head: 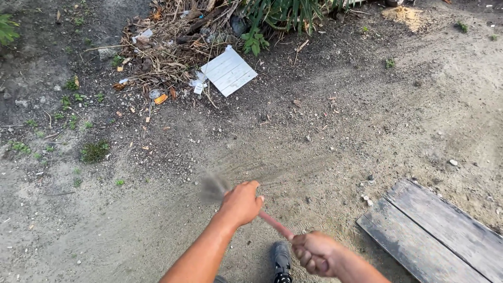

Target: The recorder uses a broom to sweep dirt and debris on the ground outdoors.

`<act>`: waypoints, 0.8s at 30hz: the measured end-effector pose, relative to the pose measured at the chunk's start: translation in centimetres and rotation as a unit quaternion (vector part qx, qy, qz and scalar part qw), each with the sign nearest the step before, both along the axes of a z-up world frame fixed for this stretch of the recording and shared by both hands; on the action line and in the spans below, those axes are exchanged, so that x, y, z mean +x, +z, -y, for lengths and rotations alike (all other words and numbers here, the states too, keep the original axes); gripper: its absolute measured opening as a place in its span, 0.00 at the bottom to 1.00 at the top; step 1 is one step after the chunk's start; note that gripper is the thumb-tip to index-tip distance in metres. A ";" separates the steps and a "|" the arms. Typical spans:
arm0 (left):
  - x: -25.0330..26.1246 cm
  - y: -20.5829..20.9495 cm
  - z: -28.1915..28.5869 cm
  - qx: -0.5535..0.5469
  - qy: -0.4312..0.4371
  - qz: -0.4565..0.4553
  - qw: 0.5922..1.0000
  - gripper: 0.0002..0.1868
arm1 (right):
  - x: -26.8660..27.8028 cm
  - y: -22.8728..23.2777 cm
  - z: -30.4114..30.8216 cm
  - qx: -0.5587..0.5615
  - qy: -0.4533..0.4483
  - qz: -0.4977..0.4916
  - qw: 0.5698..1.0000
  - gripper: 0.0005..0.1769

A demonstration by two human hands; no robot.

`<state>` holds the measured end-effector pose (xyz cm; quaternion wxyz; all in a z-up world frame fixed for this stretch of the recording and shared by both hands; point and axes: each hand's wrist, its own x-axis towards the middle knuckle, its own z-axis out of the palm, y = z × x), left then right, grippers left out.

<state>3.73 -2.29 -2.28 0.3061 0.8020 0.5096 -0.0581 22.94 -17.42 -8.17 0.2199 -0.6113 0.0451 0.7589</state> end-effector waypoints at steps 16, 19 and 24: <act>-0.2 -0.1 -0.8 0.015 0.008 0.002 1.000 0.27 | 21.1 -2.1 1.6 0.019 -0.171 0.241 0.955 0.15; -0.7 -0.1 -0.9 0.009 0.017 0.009 1.000 0.27 | 19.5 -0.3 -0.9 0.042 -0.178 0.278 0.943 0.14; -2.7 -0.2 -0.9 0.014 0.042 0.027 0.999 0.26 | 14.0 1.4 -4.9 0.068 -0.096 0.214 0.970 0.17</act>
